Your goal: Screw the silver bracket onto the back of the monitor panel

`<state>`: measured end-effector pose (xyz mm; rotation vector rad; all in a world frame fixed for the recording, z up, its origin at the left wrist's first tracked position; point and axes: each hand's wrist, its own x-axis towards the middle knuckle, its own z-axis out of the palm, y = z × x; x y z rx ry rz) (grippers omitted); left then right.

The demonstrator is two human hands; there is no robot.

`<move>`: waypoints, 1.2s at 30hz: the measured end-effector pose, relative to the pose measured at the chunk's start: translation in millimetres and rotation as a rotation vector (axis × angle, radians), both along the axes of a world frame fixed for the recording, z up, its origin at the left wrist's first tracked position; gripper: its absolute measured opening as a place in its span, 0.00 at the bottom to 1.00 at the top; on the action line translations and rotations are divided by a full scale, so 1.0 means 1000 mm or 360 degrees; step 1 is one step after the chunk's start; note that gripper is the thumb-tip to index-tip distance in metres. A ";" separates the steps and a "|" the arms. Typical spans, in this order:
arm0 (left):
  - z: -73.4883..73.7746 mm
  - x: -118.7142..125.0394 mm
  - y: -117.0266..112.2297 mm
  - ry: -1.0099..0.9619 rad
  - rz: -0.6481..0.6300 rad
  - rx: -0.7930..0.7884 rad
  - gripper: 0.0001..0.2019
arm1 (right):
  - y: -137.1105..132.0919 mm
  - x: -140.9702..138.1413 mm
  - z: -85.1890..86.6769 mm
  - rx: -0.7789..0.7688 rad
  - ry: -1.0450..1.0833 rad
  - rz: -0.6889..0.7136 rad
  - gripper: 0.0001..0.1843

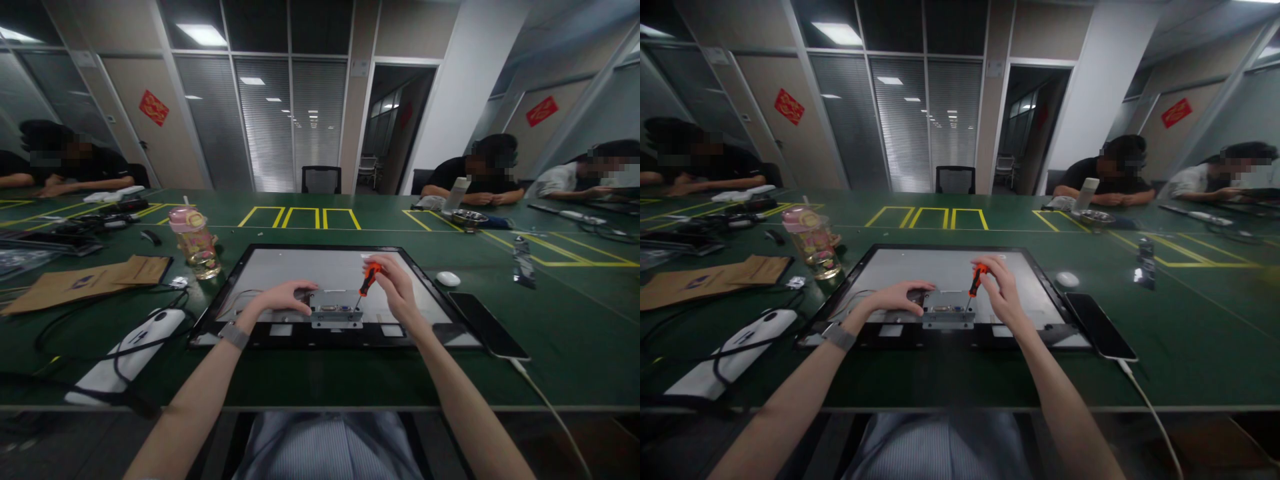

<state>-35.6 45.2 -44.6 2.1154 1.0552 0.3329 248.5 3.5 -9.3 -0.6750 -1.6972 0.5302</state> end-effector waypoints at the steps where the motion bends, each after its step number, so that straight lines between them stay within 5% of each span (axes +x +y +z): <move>1: 0.000 0.000 0.000 0.0007 0.0001 0.0000 0.34 | -0.001 0.000 0.001 -0.0072 0.0025 0.0116 0.14; 4: 0.001 0.001 0.000 0.0013 -0.0002 -0.0008 0.34 | -0.001 0.001 0.002 -0.0214 0.0018 0.0255 0.17; 13: 0.004 0.003 -0.003 -0.0009 0.0000 0.0025 0.33 | 0.001 0.003 0.005 0.0306 -0.0318 -0.0389 0.11; 21: -0.001 0.000 0.000 -0.0018 -0.0006 0.0009 0.33 | -0.001 0.000 0.001 -0.0140 0.0081 0.0119 0.12; 28: -0.004 -0.001 0.003 -0.0016 -0.0012 -0.0011 0.33 | 0.006 0.001 -0.003 0.0063 -0.0036 -0.0287 0.08; 34: -0.002 0.000 0.002 0.0007 -0.0009 -0.0005 0.34 | -0.001 -0.002 0.000 -0.0207 0.0017 0.0279 0.18; 36: -0.003 0.000 0.002 0.0012 -0.0008 0.0002 0.34 | 0.000 -0.002 -0.001 -0.0213 0.0019 0.0236 0.18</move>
